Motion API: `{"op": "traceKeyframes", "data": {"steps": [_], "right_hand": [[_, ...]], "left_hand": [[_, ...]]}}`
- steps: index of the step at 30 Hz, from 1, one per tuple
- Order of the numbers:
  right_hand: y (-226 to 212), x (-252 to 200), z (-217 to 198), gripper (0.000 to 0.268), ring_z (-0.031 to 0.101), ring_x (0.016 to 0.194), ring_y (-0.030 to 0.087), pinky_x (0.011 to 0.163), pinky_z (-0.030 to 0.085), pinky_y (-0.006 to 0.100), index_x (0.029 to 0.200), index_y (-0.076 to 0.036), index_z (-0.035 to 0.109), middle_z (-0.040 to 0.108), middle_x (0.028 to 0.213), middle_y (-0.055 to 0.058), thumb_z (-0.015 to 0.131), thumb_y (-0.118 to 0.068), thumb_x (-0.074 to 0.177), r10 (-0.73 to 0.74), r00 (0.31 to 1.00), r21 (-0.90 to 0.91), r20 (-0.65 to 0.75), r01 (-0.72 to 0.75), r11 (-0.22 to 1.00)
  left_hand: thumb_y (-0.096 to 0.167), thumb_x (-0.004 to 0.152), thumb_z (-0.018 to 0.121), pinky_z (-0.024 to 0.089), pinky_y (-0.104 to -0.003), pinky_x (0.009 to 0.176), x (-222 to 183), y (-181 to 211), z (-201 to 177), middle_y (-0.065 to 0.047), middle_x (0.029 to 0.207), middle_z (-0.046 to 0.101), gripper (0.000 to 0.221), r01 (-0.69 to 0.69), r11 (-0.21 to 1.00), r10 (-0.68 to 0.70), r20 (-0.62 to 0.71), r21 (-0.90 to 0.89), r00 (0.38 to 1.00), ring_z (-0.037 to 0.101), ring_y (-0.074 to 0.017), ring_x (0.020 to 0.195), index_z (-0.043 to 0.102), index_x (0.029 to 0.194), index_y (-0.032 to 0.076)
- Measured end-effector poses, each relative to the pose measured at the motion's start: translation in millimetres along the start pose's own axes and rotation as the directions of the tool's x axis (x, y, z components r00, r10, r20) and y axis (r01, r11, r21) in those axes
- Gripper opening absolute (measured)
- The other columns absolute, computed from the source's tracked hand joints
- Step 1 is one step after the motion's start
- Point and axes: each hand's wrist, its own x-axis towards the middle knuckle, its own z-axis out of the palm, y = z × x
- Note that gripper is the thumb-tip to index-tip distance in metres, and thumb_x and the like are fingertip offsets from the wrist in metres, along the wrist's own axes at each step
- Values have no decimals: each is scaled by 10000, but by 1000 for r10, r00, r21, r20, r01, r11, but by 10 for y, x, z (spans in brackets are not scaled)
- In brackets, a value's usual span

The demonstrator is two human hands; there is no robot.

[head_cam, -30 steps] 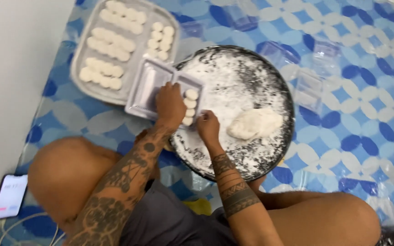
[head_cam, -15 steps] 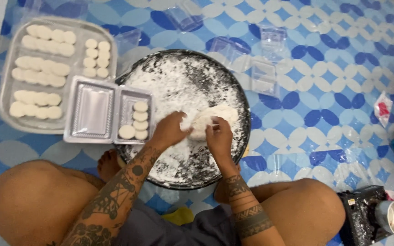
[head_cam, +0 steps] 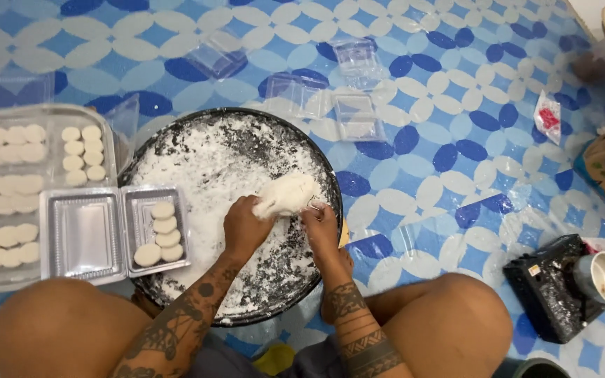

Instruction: The person prepares dough balls by pulling small pieces from a larger mass of dough, shaping them by hand, and placing them into a plastic container.

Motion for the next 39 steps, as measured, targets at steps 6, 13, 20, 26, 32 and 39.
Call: {"op": "traceKeyframes", "data": {"steps": [6, 13, 20, 26, 32, 39], "right_hand": [[-320, -143, 11, 884, 543, 1263, 419, 1022, 470, 537, 1469, 50, 367, 480, 1367, 320, 768, -482, 888, 114, 987, 111, 109, -126, 986], [-939, -399, 100, 1071, 233, 1449, 533, 1154, 251, 707, 1561, -12, 121, 169, 1550, 381, 704, -578, 863, 344, 888, 688, 304, -455, 566], [-519, -145, 275, 585, 612, 919, 332, 858, 511, 633, 1124, -60, 619, 597, 946, 135, 764, -497, 763, 396, 866, 737, 306, -478, 477], [-443, -231, 444, 505, 637, 774, 291, 707, 559, 511, 1006, -113, 595, 593, 827, 135, 798, -437, 675, 416, 899, 857, 136, -318, 406], [-562, -603, 606, 466, 721, 760, 229, 596, 594, 332, 1102, -107, 653, 731, 958, 160, 747, -403, 754, 281, 959, 830, -43, -122, 545], [-917, -864, 597, 462, 669, 572, 214, 547, 585, 302, 987, -139, 676, 704, 724, 94, 661, -530, 742, 243, 933, 822, 266, -351, 448]], "left_hand": [[235, 735, 724, 535, -402, 671, 25, 589, -488, -93, 739, 706, 190, 369, 831, -374, 73, -417, 925, 699, -239, 744, 767, 887, 128], [102, 674, 689, 559, -344, 578, -161, 524, -510, -130, 756, 718, 249, 452, 550, -214, 405, -702, 889, 670, -209, 632, 739, 905, 22], [119, 683, 665, 582, -360, 666, -132, 440, -678, -163, 829, 741, 323, 447, 558, -158, 439, -700, 885, 717, -210, 714, 745, 982, 26], [143, 875, 644, 470, -550, 1010, -417, 769, -888, -284, 1172, 624, 438, -47, 938, 29, -57, -344, 998, 607, -467, 1150, 605, 1292, 14], [437, 917, 701, 513, -575, 884, -579, 673, -565, -237, 1083, 608, 574, -86, 933, -10, -264, -349, 964, 636, -461, 1016, 571, 1250, -12], [510, 686, 878, 547, -395, 659, -423, 834, -1054, -157, 729, 694, 516, -75, 893, 79, -8, -443, 997, 714, -330, 714, 691, 895, 77]]}}
